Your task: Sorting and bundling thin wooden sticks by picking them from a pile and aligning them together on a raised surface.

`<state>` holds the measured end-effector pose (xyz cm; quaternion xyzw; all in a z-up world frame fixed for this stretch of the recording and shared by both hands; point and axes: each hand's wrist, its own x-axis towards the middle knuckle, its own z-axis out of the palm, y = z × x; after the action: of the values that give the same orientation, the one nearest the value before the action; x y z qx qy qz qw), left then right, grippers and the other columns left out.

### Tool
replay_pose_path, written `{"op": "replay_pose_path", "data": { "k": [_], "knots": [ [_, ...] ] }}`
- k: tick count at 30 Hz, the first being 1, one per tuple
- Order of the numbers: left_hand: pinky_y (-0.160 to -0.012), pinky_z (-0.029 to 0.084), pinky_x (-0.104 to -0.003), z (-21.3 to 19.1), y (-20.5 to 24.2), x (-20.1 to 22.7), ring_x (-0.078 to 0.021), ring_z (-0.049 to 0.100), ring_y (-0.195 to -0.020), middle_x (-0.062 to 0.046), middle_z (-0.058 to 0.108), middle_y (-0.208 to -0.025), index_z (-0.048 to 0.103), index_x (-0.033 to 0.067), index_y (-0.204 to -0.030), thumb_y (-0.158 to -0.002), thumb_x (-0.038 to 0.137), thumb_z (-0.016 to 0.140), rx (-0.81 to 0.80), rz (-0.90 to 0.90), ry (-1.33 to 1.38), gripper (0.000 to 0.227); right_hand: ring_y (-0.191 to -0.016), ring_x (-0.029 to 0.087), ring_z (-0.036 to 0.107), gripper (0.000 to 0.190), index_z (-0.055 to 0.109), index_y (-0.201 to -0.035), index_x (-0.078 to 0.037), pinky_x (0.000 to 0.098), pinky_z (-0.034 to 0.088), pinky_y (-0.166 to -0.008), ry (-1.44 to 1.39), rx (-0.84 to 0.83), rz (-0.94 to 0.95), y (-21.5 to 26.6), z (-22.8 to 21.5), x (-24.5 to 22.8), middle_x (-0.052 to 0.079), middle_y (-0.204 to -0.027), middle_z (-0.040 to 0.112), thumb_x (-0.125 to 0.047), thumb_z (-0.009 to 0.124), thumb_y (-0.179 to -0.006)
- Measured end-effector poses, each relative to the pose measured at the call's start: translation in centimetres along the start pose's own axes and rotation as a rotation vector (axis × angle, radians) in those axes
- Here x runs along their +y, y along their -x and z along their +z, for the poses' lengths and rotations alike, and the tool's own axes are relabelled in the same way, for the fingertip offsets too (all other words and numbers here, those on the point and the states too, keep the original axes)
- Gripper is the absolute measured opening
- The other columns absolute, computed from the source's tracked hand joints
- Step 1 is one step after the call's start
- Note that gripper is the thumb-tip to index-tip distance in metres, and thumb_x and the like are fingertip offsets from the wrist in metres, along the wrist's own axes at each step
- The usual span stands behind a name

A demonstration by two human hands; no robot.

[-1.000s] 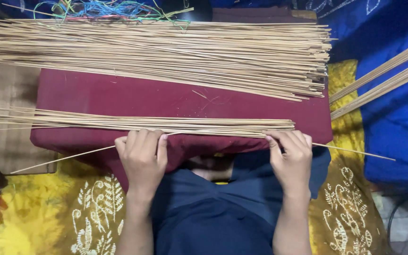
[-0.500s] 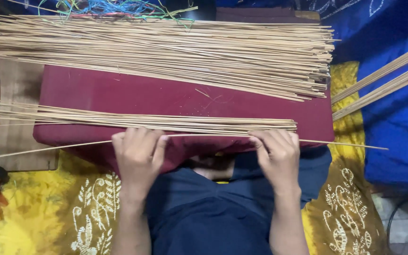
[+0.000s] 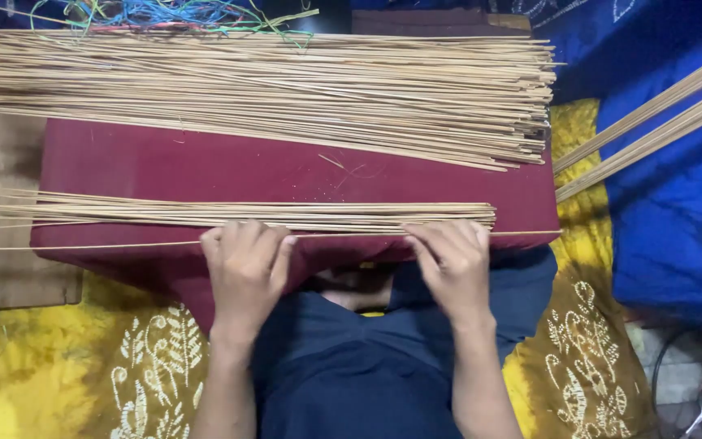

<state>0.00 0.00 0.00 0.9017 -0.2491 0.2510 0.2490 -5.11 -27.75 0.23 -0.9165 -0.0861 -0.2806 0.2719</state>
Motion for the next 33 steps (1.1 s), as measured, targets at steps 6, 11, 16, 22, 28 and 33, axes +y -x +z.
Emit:
{"op": "replay_pose_path", "data": {
  "k": [6, 11, 16, 22, 28, 33],
  "knots": [
    [-0.093, 0.037, -0.044, -0.1, 0.5, -2.0, -0.0253, 0.054, -0.081, -0.001, 0.057, -0.082, 0.072, 0.0168, -0.097, -0.096, 0.021, 0.079, 0.027, -0.069, -0.067, 0.008, -0.083, 0.023, 0.064, 0.014, 0.08, -0.1, -0.021, 0.0395, 0.043, -0.096, 0.101, 0.044, 0.138, 1.8, -1.7, 4.4, -0.004, -0.082, 0.071, -0.014, 0.085, -0.089],
    [-0.093, 0.036, -0.043, 1.8, -0.5, -0.7, -0.0234, 0.055, -0.079, 0.001, 0.056, -0.079, 0.071, 0.0178, -0.096, -0.097, 0.023, 0.075, -0.026, -0.052, 0.087, 0.006, -0.087, 0.024, 0.067, 0.011, 0.08, -0.099, -0.02, 0.0402, 0.041, -0.098, 0.017, 0.033, 0.11, 1.0, -1.0, 3.0, -0.002, -0.088, 0.074, -0.014, 0.082, -0.091],
    [-0.092, 0.037, -0.043, 1.4, -1.2, -2.0, -0.0247, 0.055, -0.082, -0.001, 0.057, -0.08, 0.071, 0.016, -0.095, -0.095, 0.018, 0.079, -0.022, -0.096, 0.102, 0.008, -0.094, 0.025, 0.067, 0.013, 0.08, -0.105, -0.018, 0.0442, 0.036, -0.11, 0.077, 0.012, 0.114, 0.8, -2.1, 5.0, 0.001, -0.093, 0.075, -0.012, 0.08, -0.094],
    [-0.095, 0.038, -0.043, 2.2, -1.5, -2.9, -0.0245, 0.056, -0.085, -0.001, 0.061, -0.084, 0.074, 0.0163, -0.096, -0.093, 0.015, 0.082, -0.041, -0.098, 0.096, 0.009, -0.095, 0.024, 0.067, 0.013, 0.08, -0.099, -0.019, 0.0454, 0.036, -0.113, 0.044, 0.018, 0.146, 0.8, -2.2, 7.0, -0.001, -0.094, 0.075, -0.01, 0.085, -0.091],
    [-0.094, 0.039, -0.041, 3.1, -1.2, -3.2, -0.0244, 0.056, -0.089, -0.001, 0.062, -0.09, 0.075, 0.0167, -0.098, -0.091, 0.011, 0.081, -0.047, -0.115, 0.136, 0.011, -0.095, 0.024, 0.067, 0.011, 0.08, -0.1, -0.019, 0.0431, 0.04, -0.11, 0.031, 0.01, 0.174, 1.4, -2.1, 9.2, -0.001, -0.095, 0.075, -0.011, 0.083, -0.093],
    [-0.093, 0.04, -0.04, 4.0, -0.9, -3.7, -0.0253, 0.056, -0.095, -0.001, 0.062, -0.096, 0.075, 0.0174, -0.1, -0.091, 0.01, 0.08, -0.057, -0.118, 0.133, 0.012, -0.105, 0.03, 0.066, 0.012, 0.08, -0.106, -0.019, 0.0442, 0.046, -0.1, 0.013, -0.026, 0.192, 1.9, -1.8, 10.4, 0.004, -0.112, 0.075, -0.01, 0.078, -0.097]
  ]
}}
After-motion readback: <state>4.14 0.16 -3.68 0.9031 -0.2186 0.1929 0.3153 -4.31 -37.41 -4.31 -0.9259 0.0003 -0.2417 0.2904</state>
